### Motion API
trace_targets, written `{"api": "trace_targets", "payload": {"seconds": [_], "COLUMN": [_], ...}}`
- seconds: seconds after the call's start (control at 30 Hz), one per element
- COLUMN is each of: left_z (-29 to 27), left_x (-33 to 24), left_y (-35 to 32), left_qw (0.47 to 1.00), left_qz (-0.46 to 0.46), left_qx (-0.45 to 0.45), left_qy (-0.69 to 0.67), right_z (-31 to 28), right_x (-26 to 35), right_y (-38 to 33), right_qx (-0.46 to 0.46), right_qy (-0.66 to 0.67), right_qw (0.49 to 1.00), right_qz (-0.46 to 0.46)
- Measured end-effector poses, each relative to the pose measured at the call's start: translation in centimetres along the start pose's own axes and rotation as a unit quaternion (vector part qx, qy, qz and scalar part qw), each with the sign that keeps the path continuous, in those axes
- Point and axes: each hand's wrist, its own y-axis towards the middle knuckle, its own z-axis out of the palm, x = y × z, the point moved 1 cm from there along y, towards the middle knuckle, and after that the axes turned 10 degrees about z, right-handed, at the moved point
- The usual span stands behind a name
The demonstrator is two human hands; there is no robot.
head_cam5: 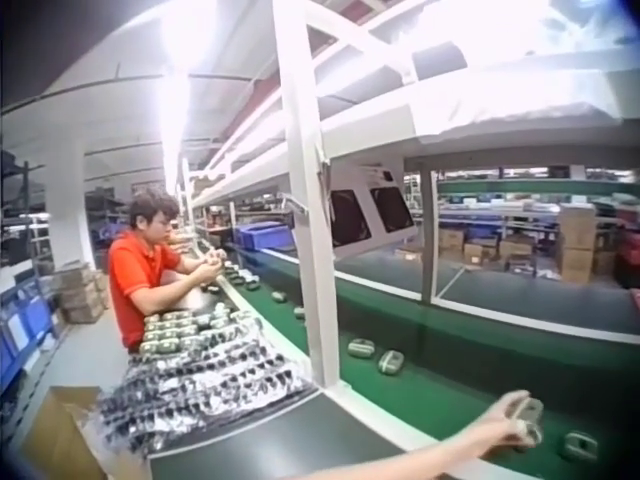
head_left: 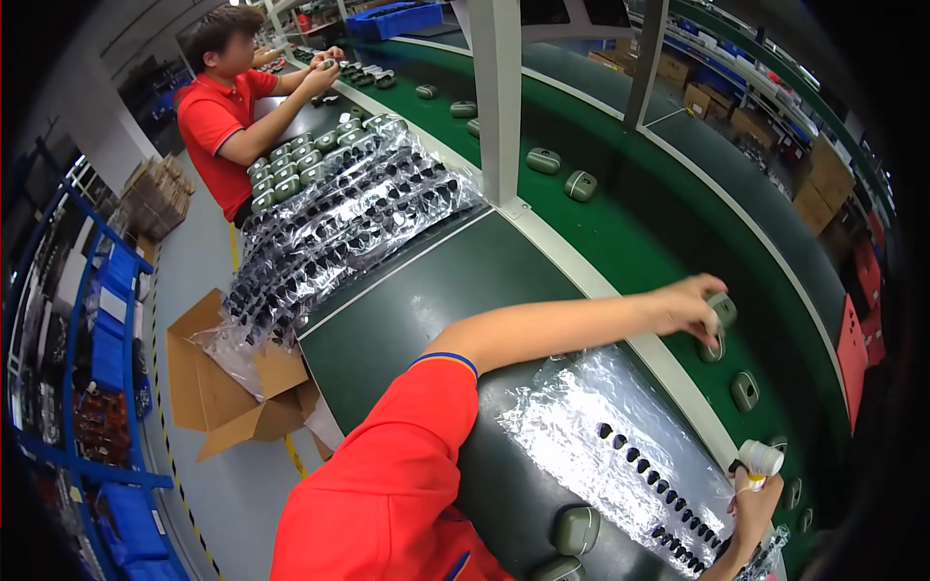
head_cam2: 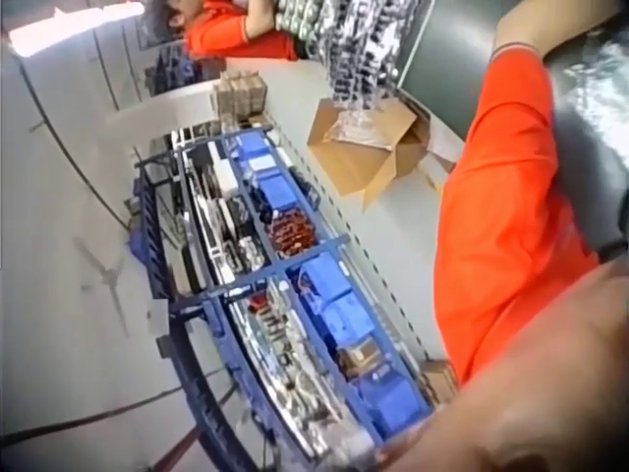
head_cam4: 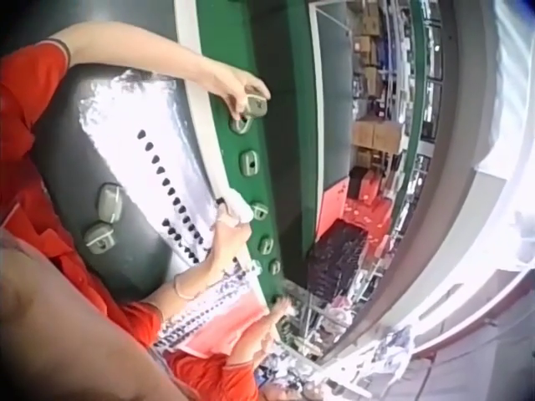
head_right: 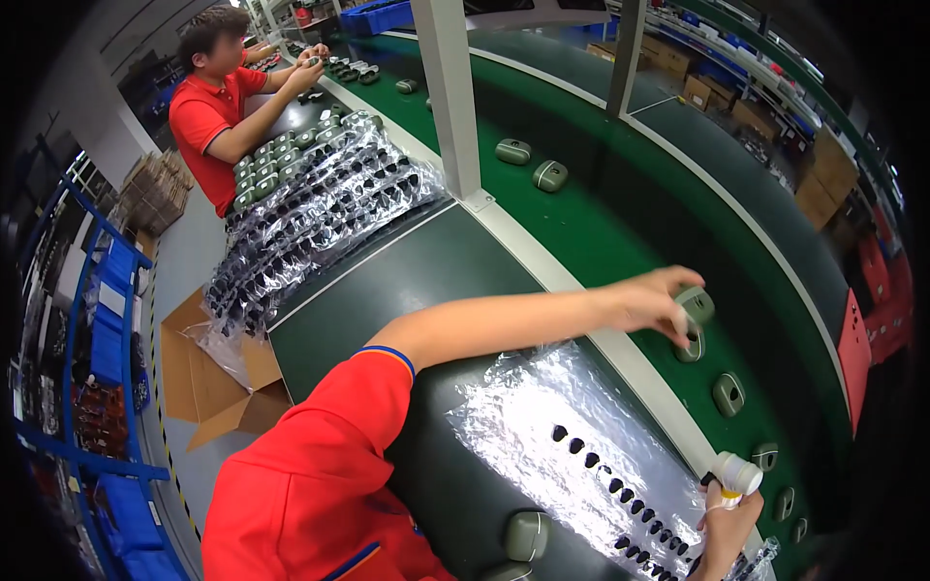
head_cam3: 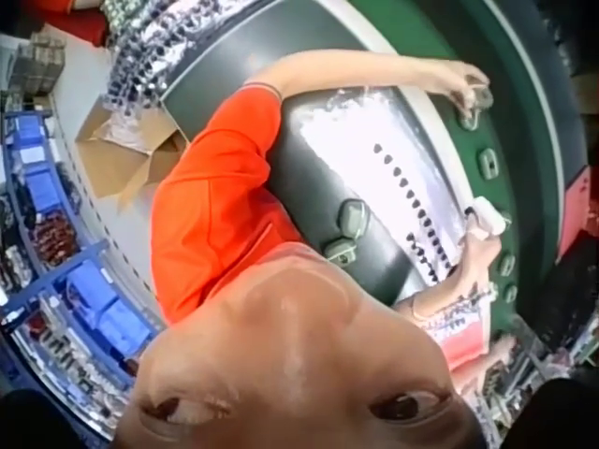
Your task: The person assembles electronic components onto a circuit strip by applying adhesive from an applicator bottle, then secures the components into plastic housings using a mallet.
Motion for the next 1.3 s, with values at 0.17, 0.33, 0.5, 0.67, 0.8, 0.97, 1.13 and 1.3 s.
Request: {"api": "trace_targets", "payload": {"seconds": [0.17,0.33,0.5,0.67,0.8,0.97,1.13,1.3], "left_z": [7.1,9.4,8.8,10.6,10.9,10.5,10.3,10.1], "left_x": [1.5,5.1,2.6,2.6,1.9,2.1,2.0,1.6], "left_y": [-3.4,-5.6,-7.3,-7.4,-7.3,-7.1,-6.8,-6.5], "left_qw": [0.98,0.938,0.915,0.945,0.942,0.951,0.953,0.966], "left_qz": [-0.041,0.066,0.045,-0.076,-0.14,-0.139,-0.144,-0.145], "left_qx": [0.128,0.212,0.195,0.225,0.223,0.224,0.217,0.18], "left_qy": [0.145,0.264,0.351,0.225,0.209,0.16,0.155,0.119], "right_z": [1.1,1.6,3.2,2.9,2.8,3.0,3.5,2.9], "right_x": [2.3,2.3,4.3,3.7,3.3,3.4,3.1,4.0], "right_y": [-2.6,-4.1,-3.6,-4.6,-4.6,-4.4,-4.4,-5.4], "right_qx": [-0.066,-0.089,-0.036,-0.033,-0.027,-0.026,-0.06,-0.114], "right_qy": [0.122,0.057,0.053,0.046,0.043,0.054,0.041,0.133], "right_qw": [0.99,0.989,0.979,0.977,0.979,0.979,0.97,0.936], "right_qz": [-0.004,-0.105,-0.192,-0.204,-0.197,-0.194,-0.232,-0.306]}}
